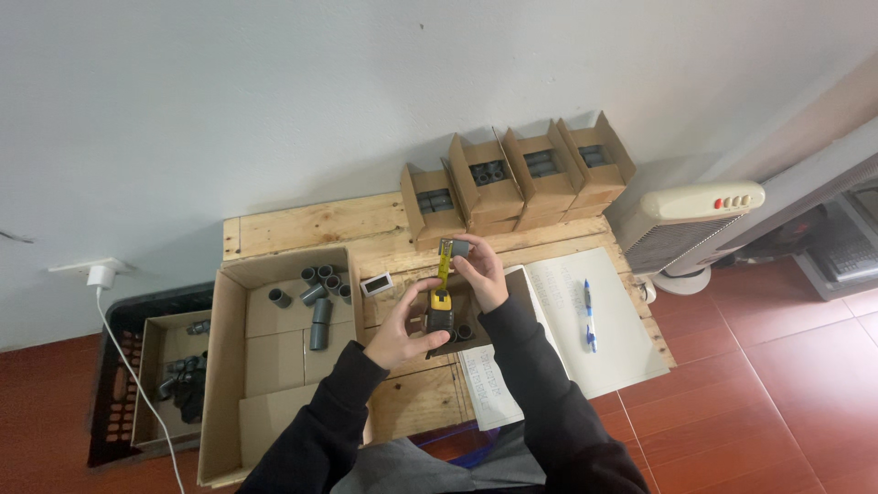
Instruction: The person repeatedly picks up small gray pipe fittings from a cardboard box, measures their length with a yellow tape measure, and records the measurements in a notebook. The person handles each fitting one at a time, measures it, writes down the value, and places the fitting back into the box.
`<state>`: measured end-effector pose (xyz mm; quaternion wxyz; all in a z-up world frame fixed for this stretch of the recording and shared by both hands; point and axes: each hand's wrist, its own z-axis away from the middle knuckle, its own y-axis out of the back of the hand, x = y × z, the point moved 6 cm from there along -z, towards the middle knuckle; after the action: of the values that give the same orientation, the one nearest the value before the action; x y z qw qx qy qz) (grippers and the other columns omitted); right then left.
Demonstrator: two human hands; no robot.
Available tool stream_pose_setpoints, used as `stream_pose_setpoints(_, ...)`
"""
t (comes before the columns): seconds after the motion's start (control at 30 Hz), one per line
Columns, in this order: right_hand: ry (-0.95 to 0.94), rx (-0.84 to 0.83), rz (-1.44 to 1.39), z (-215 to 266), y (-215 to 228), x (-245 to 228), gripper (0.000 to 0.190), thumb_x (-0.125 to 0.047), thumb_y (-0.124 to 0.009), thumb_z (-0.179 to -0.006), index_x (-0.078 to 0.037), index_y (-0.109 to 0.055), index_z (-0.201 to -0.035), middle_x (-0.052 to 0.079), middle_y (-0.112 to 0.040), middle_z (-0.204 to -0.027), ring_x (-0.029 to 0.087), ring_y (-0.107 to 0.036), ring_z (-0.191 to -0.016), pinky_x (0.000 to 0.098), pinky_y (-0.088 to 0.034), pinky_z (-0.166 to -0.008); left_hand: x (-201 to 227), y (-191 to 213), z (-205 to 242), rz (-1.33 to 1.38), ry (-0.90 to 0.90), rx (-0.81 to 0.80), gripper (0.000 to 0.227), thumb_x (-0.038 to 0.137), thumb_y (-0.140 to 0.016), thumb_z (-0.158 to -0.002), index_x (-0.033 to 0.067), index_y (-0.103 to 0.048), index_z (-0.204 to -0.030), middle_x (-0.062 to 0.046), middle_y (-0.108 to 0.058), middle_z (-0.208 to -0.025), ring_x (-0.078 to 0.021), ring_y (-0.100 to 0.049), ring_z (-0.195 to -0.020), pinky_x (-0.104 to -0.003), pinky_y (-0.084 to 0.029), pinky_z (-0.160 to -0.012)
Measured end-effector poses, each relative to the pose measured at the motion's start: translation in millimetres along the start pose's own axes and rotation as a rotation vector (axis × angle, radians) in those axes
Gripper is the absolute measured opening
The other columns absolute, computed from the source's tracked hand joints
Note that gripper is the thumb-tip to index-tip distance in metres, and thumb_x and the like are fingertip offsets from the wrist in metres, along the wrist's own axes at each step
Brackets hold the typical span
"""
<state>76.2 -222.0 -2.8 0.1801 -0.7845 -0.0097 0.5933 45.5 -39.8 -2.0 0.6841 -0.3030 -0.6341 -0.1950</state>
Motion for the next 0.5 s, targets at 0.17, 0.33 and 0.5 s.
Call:
stream_pose_setpoints(0.17, -0.008, 0.0, 0.025, -0.3, 0.3, -1.4, 0.043, -0.009, -0.071, -0.093, -0.002, -0.062, -0.134, 0.011, -0.069, -0.098, 0.016, -0.07, -0.081, 0.0274, -0.06, -0.075, 3.5, -0.4, 0.2, 0.003, 0.0, 0.003, 0.09, 0.012, -0.092, -0.071, 0.0122, -0.045, -0.148, -0.004, -0.042, -0.141, -0.019, -0.059, -0.109, -0.023, -0.054, -0.077)
stream_pose_setpoints(0.33, -0.004, -0.002, 0.029, -0.2, 2.4, 1.4, 0.042, -0.008, -0.071, -0.093, -0.002, -0.062, -0.133, 0.01, -0.068, -0.097, 0.016, -0.069, -0.081, 0.0269, -0.059, -0.074, 4.7, -1.7, -0.1, -0.005, -0.001, 0.011, 0.089, 0.012, -0.092, -0.071, 0.0129, -0.046, -0.147, -0.003, -0.043, -0.14, -0.0186, -0.059, -0.107, -0.023, -0.055, -0.077)
stream_pose_setpoints(0.5, -0.02, 0.005, 0.033, 0.3, 1.2, -1.9, 0.042, -0.009, -0.072, -0.092, -0.002, -0.062, -0.133, 0.01, -0.068, -0.099, 0.016, -0.069, -0.081, 0.0267, -0.059, -0.074, 13.2, -3.2, 0.9, 0.004, -0.004, 0.015, 0.089, 0.013, -0.092, -0.07, 0.0125, -0.046, -0.147, -0.002, -0.042, -0.141, -0.0188, -0.059, -0.108, -0.022, -0.054, -0.076)
